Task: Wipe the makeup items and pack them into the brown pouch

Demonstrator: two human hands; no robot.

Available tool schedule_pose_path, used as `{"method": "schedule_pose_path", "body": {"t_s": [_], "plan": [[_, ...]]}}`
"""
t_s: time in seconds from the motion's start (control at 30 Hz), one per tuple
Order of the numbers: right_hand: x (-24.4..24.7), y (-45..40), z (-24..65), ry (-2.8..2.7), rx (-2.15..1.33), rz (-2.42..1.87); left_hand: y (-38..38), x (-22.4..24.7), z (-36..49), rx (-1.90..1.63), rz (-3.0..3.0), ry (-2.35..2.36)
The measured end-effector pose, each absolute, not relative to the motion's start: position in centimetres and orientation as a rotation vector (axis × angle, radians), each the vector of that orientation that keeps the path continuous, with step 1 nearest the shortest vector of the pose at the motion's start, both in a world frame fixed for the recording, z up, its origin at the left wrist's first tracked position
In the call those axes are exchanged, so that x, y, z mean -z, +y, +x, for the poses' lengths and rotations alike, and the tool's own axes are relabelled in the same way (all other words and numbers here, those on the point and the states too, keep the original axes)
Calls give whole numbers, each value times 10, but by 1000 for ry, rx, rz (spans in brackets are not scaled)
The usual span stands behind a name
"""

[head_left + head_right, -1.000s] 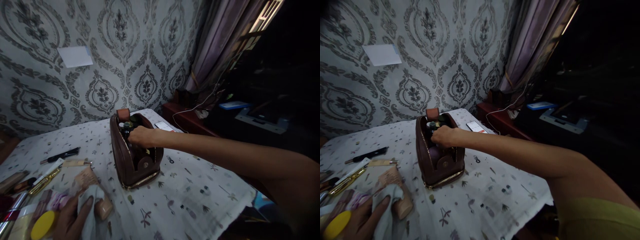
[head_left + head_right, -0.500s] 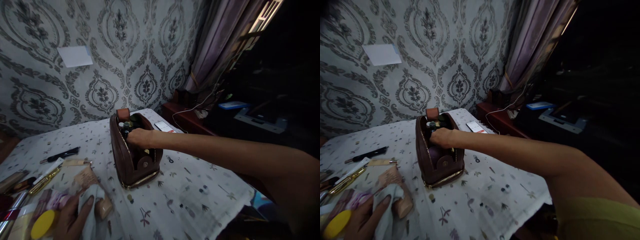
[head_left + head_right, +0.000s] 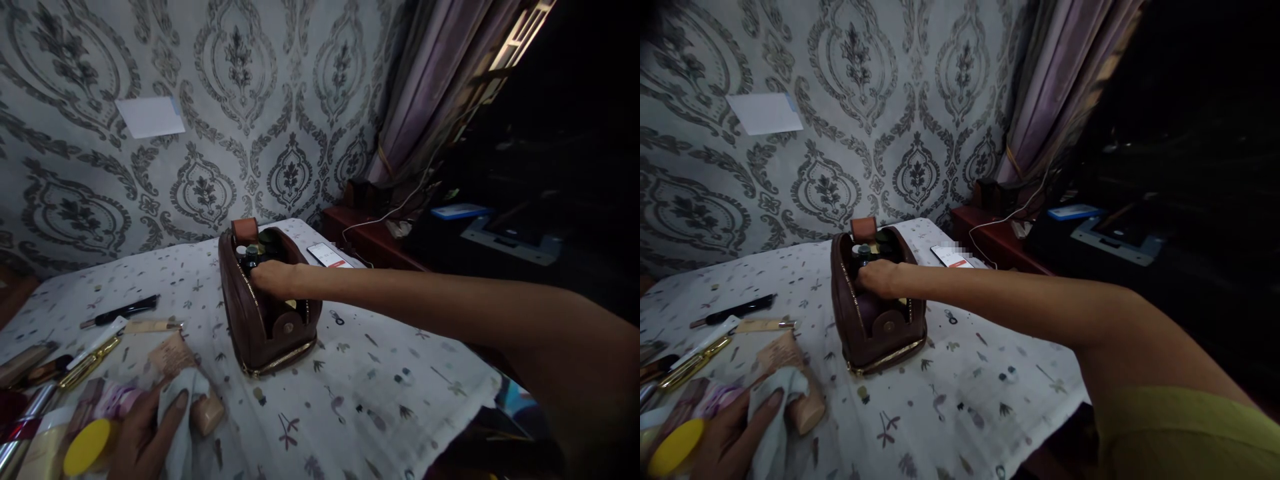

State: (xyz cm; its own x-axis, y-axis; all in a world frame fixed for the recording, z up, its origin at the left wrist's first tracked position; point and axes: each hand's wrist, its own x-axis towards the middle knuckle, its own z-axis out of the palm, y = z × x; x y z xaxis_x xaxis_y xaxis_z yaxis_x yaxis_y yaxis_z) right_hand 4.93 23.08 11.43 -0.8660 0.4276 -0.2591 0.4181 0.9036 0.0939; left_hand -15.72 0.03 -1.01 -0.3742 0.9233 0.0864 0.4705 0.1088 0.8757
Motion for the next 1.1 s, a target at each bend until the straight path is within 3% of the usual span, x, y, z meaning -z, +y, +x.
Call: {"method": "schedule_pose_path", "body": {"t_s": [0.43, 0.8, 1.1], "plan": [[-165, 215, 73, 2719, -240, 586, 0, 3, -143, -1310, 1298, 1916], [-140, 210, 72, 2514, -294, 641, 0, 2, -141, -1334, 1314, 1953], [-154, 203, 74, 2590, -226, 633, 8, -6, -144, -1238, 1541, 1805]]}}
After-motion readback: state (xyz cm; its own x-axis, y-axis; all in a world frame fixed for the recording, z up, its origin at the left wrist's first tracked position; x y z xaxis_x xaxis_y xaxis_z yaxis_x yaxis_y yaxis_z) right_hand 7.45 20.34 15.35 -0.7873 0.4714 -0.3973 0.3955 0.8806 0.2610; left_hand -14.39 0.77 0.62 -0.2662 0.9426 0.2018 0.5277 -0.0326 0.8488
